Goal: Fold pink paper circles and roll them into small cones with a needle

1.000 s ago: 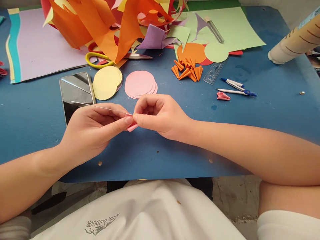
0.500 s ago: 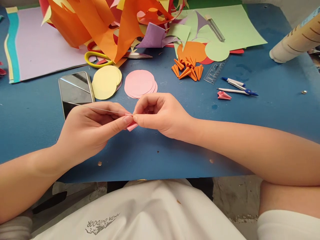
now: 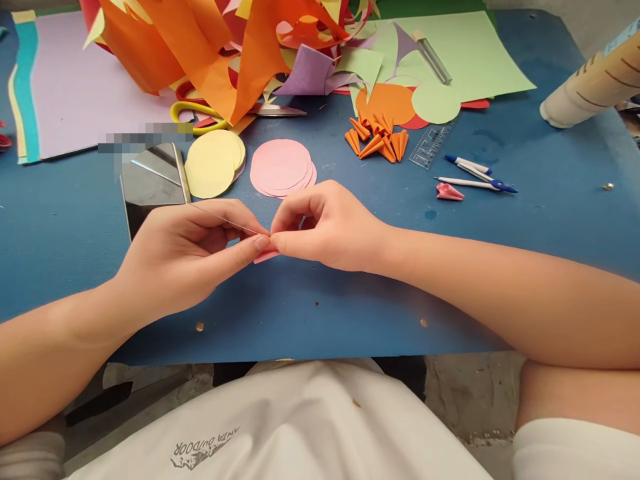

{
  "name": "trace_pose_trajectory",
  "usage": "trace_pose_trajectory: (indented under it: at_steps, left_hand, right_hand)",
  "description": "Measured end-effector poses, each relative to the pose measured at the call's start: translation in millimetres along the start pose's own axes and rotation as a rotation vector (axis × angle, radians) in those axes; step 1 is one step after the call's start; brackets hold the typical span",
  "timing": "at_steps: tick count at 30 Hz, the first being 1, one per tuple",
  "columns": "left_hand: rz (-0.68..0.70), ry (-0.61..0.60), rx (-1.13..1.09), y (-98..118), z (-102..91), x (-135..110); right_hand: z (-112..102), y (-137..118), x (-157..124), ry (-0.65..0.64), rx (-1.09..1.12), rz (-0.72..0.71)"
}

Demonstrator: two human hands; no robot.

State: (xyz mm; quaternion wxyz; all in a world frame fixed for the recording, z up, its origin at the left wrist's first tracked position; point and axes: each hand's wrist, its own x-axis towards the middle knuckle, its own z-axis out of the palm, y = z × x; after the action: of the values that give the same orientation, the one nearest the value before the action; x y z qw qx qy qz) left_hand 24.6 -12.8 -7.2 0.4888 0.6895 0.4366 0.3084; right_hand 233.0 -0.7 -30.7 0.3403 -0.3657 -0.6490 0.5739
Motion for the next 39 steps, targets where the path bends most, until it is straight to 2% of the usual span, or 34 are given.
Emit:
trace_pose_trajectory:
  at_steps: [4,7,10,12,16,17,20,23,28,35,39]
  left_hand:
    - [-0.001,-0.052,0.057,-2.3,-0.1,1.5]
    - [-0.013,-0.064,0.051,-3.4,0.2,1.6]
    - [-0.063,-0.073,-0.006,-3.5,0.2,1.3]
    - [-0.095,-0.061,-0.096,-4.3,0.7,0.2]
    - [-0.012,-0.113,-0.246,-9.2,6.7,-4.7]
    - [0.005,-0.103,-0.236,-10.5,9.3,-6.1]
    - [-0.011,0.077,-0.161,-12.0,17.1,-9.2]
    - [0.005,0.153,-0.149,-10.7,20.2,-9.5]
    - [0.011,0.157,-0.156,-8.7,17.4,-10.3]
    - [-0.007,0.202,-0.065,-5.7,19.6,-13.8]
    - [-0.003,0.191,-0.047,-4.8,18.7,-13.8]
  right_hand:
    - [-6.3,-2.9,2.3,-0.064,-0.193,-0.086]
    - [-8.0,-0.3,3.2,-0.101,-0.223,-0.091]
    - [-6.1,4.7,2.4,-0.107,-0.145,-0.058]
    - [-2.7,7.4,0.6,-0.065,-0.047,-0.063]
    - [7.3,8.6,-4.6,0.075,0.178,-0.08]
    - [10.1,8.4,-5.8,0.088,0.217,-0.067]
    - [17.2,8.5,-8.1,0.107,0.251,-0.036]
    - [21.6,10.9,-8.9,0.157,0.203,-0.101]
    - [21.9,16.5,-10.2,0.187,0.0,-0.307]
    - [19.9,16.9,-10.3,0.225,-0.045,-0.263]
    - [19.2,16.2,-8.8,0.225,-0.022,-0.288]
